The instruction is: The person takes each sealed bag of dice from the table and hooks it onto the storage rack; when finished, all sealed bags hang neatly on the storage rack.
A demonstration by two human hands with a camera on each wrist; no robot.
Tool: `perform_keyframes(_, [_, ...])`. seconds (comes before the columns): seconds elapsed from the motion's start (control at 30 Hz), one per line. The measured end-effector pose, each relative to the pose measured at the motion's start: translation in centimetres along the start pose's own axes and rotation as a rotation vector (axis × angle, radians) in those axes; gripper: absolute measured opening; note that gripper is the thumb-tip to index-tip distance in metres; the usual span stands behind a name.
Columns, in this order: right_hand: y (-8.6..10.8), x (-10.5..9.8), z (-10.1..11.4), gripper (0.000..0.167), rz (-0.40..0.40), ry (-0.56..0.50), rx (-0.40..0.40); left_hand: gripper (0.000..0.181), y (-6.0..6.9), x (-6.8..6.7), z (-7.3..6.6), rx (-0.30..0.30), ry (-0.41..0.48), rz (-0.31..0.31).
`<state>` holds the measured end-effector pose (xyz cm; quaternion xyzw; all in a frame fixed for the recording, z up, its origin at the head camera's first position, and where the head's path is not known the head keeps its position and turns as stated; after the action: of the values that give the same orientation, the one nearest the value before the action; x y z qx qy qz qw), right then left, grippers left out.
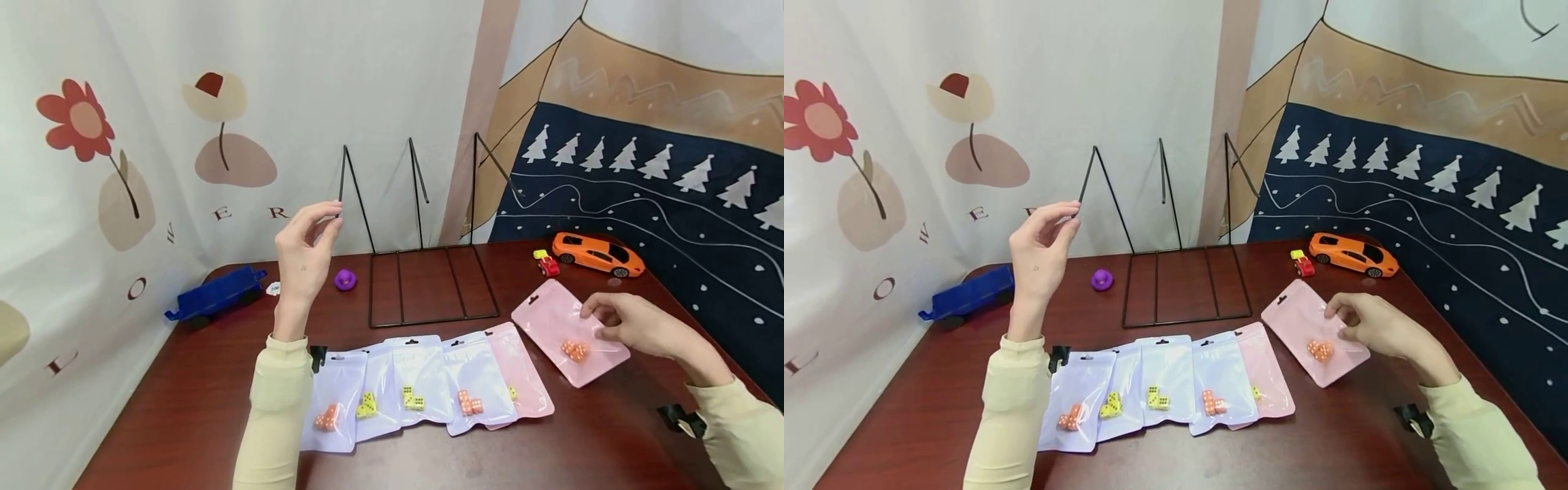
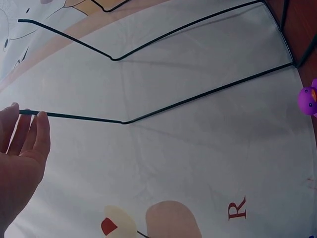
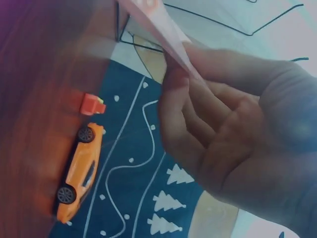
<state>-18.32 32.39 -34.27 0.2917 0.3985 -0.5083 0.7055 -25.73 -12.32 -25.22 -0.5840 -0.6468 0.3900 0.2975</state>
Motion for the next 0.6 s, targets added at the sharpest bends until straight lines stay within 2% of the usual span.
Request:
perform_keyframes(0.1, [-0.2, -0.2, 0.5, 0.025, -0.106, 0.052, -0.021, 0.017, 0.1, -0.1, 0.3, 0.015, 0.004, 0.001])
perform_keyframes(0.23, [-0.7, -0.3, 1.0, 0.027, -0.23, 0.055, -0.069, 0.015, -0.1, 0.1, -1.3, 0.026, -0.026, 0.014])
perform_keyframes(0.43, [-0.7, -0.7, 2.4, 0.034, -0.428, 0.061, -0.176, 0.014, -0.2, 0.1, -1.6, 0.045, -0.039, 0.02])
perform_keyframes(0.6, [-0.4, -1.6, 3.9, 0.035, -0.526, -0.038, -0.213, 0.013, -0.2, 0.0, -1.7, 0.051, -0.051, 0.016])
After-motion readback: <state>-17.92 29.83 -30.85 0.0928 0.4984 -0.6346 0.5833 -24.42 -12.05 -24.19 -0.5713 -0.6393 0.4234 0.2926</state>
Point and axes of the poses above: each hand's wrist, its own y-axis away from the middle knuckle, its own x-axis out of the palm, z = x × y, the point moved 2 cm from there along -y, towards the middle knuckle
